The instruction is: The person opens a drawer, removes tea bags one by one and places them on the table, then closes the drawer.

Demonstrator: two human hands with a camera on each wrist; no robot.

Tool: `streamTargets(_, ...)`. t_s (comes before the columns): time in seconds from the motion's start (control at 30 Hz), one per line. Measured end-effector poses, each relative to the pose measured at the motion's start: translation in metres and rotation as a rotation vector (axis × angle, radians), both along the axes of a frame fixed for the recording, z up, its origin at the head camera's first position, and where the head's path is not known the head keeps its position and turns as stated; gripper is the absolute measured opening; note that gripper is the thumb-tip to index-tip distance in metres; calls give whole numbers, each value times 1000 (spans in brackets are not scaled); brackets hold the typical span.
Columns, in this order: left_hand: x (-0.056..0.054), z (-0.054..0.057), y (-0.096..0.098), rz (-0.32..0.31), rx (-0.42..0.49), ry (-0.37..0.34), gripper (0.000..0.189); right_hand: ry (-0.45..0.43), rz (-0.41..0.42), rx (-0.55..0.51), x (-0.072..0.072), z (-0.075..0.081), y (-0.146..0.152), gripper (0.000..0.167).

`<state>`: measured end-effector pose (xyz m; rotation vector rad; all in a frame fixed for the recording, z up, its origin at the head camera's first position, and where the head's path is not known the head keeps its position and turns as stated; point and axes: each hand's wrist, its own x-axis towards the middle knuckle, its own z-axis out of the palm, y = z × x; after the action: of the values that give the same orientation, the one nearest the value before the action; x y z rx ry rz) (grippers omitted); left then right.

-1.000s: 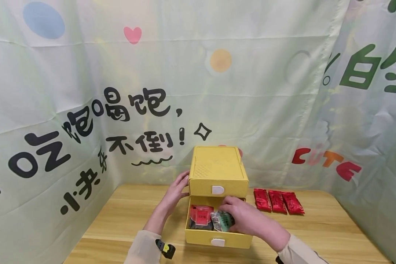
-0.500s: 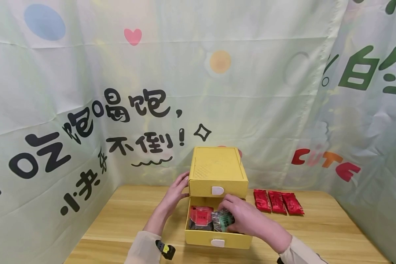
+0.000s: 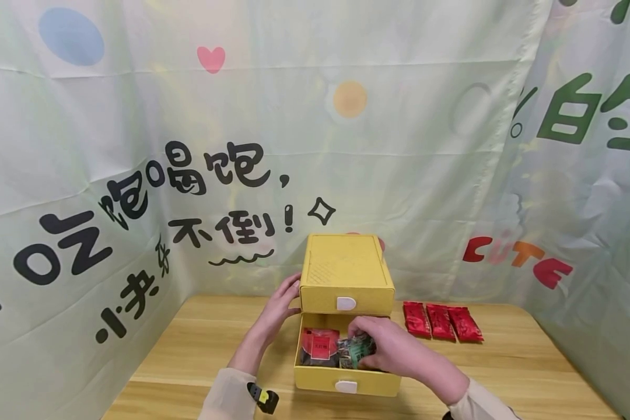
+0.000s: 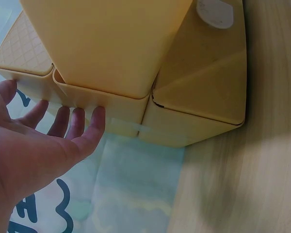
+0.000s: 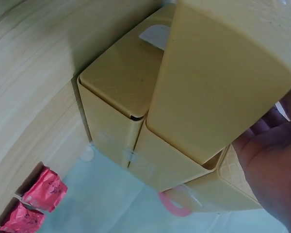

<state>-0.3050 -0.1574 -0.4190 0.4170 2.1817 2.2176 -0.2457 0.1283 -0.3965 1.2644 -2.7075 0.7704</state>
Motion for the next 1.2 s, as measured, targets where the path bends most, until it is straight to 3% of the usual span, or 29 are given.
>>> streamTargets(0.23, 3, 1, 1, 6, 10, 7, 56, -90, 14, -69, 2, 1, 3, 40)
streamTargets(0.47, 2, 1, 1, 8, 9, -2, 55, -171, -26, -142, 6, 1, 5, 34)
streamTargets(0.87, 1, 2, 1, 10, 3, 0, 56, -175, -58, -284, 10, 3, 11, 15)
streamTargets(1.2, 2, 1, 0, 9, 7, -5, 55, -144, -139, -394, 17, 7, 14, 12)
